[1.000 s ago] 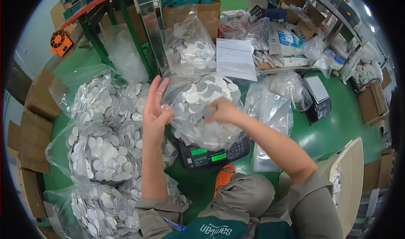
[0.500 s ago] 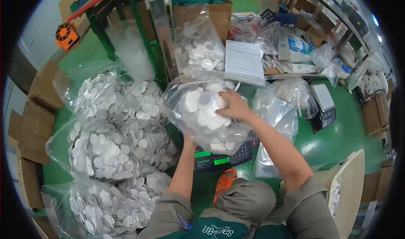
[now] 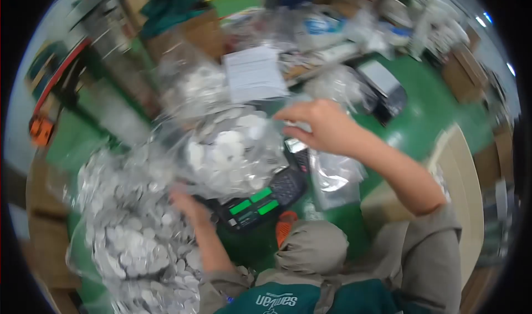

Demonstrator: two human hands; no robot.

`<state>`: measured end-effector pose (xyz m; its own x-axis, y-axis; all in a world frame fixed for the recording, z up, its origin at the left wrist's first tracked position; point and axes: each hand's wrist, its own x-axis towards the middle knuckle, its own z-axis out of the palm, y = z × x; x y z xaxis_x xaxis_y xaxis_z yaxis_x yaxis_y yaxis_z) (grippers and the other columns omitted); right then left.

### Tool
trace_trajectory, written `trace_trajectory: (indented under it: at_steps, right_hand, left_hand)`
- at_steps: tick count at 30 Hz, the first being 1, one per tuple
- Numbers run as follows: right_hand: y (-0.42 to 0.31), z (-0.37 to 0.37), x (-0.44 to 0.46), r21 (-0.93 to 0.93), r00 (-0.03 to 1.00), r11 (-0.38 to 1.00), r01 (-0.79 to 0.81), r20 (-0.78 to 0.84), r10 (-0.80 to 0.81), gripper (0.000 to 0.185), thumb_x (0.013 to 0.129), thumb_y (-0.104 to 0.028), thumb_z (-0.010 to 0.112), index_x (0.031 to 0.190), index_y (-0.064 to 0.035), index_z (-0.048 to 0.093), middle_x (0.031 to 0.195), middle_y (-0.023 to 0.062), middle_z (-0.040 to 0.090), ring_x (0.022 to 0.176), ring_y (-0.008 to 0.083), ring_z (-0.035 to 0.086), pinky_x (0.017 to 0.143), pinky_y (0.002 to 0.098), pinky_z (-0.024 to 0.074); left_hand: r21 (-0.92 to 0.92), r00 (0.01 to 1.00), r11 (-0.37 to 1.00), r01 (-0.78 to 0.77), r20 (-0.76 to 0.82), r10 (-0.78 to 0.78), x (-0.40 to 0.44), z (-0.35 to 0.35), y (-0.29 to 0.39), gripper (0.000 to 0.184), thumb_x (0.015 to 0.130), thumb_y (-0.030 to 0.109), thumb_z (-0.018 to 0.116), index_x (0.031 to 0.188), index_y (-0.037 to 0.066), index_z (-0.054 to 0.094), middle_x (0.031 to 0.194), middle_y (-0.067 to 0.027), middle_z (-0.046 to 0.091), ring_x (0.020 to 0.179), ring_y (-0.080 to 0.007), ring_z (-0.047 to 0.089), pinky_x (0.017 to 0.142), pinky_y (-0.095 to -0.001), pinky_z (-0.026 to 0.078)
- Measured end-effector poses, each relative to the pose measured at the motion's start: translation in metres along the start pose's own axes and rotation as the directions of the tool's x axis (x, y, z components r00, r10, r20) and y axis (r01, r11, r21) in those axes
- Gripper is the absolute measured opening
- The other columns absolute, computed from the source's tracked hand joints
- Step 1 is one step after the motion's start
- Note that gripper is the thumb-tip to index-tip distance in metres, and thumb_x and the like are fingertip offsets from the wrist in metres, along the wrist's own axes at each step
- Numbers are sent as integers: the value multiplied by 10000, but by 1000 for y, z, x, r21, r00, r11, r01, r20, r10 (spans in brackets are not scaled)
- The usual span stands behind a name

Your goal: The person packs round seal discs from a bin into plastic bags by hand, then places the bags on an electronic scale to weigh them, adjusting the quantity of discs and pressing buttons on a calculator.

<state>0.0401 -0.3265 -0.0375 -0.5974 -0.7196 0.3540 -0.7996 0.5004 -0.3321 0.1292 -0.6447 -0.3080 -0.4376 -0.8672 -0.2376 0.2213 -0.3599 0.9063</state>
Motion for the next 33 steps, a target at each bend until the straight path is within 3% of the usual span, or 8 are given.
trace_trajectory:
  at_steps: [5, 9, 16, 19, 22, 28, 30, 33]
  right_hand:
    - [10, -145, -135, -54, 900, 963, -266, -372, 228, 200, 742, -131, 623, 924, -50, 599, 687, 96, 620, 603, 190, 606, 548, 290, 460]
    - [54, -191, -315, 118, 538, 672, -731, -506, 674, 226, 794, -186, 571, 945, -19, 591, 715, 107, 610, 607, 145, 562, 608, 291, 453]
    - [93, -85, -642, -185, -239, -190, -964, 297, 924, 665, 731, -622, 466, 583, 5, 629, 571, 99, 605, 568, 207, 588, 608, 339, 469]
    - [75, -41, -676, -103, -300, -283, -954, 253, 920, 902, 677, -685, 470, 1093, 115, 474, 1143, 309, 447, 1092, 376, 443, 896, 406, 373]
    - [66, 0, -693, 44, -38, -43, -998, 110, 993, 1026, 669, -695, 467, 1280, 88, 212, 1320, 327, 166, 1244, 420, 186, 1006, 415, 228]
    - [76, -9, -718, -55, -216, -219, -974, -49, 975, 784, 704, -665, 450, 965, 71, 520, 960, 262, 525, 911, 378, 502, 811, 412, 404]
    - [73, -8, -760, 5, -438, -438, -899, -53, 898, 879, 674, -715, 433, 1033, 85, 500, 1061, 282, 491, 983, 377, 503, 816, 384, 433]
    - [53, 5, -753, 137, -445, -435, -890, -45, 894, 779, 698, -686, 427, 887, 53, 581, 955, 252, 547, 894, 360, 551, 784, 377, 441]
  left_hand:
    - [268, 794, 802, -534, -167, 585, -65, -5, 67, 322, 862, 255, 448, 1055, 0, 478, 938, -137, 552, 839, -217, 541, 735, -319, 442]
    - [115, 844, 836, -536, 71, 531, -129, 30, 94, 295, 842, 177, 482, 1072, -9, 481, 986, -114, 553, 896, -202, 540, 766, -303, 430]
    - [289, 565, 680, -674, 794, 224, -268, 83, 150, 277, 853, 148, 533, 1086, -1, 523, 983, -117, 578, 832, -186, 568, 694, -279, 459]
    - [250, 298, 560, -790, 954, -5, -309, 100, 156, 283, 860, 201, 521, 1061, 1, 527, 1015, -128, 559, 882, -214, 561, 774, -302, 443]
    - [292, 226, 655, -697, 956, -187, -296, 112, 126, 286, 867, 131, 461, 1125, 7, 473, 986, -72, 552, 847, -132, 525, 749, -237, 396]
    - [241, 136, 558, -794, 965, -224, -283, 123, 92, 267, 861, 73, 482, 1109, -27, 481, 949, -79, 565, 823, -121, 530, 748, -232, 414]
    - [253, 150, 470, -845, 958, -245, -276, 123, 88, 248, 853, 57, 489, 1082, -38, 493, 906, -71, 573, 814, -121, 533, 742, -228, 423]
    - [313, 192, 442, -840, 935, -298, -283, 128, 87, 244, 852, 59, 490, 1075, -39, 495, 896, -64, 570, 808, -115, 528, 738, -224, 419]
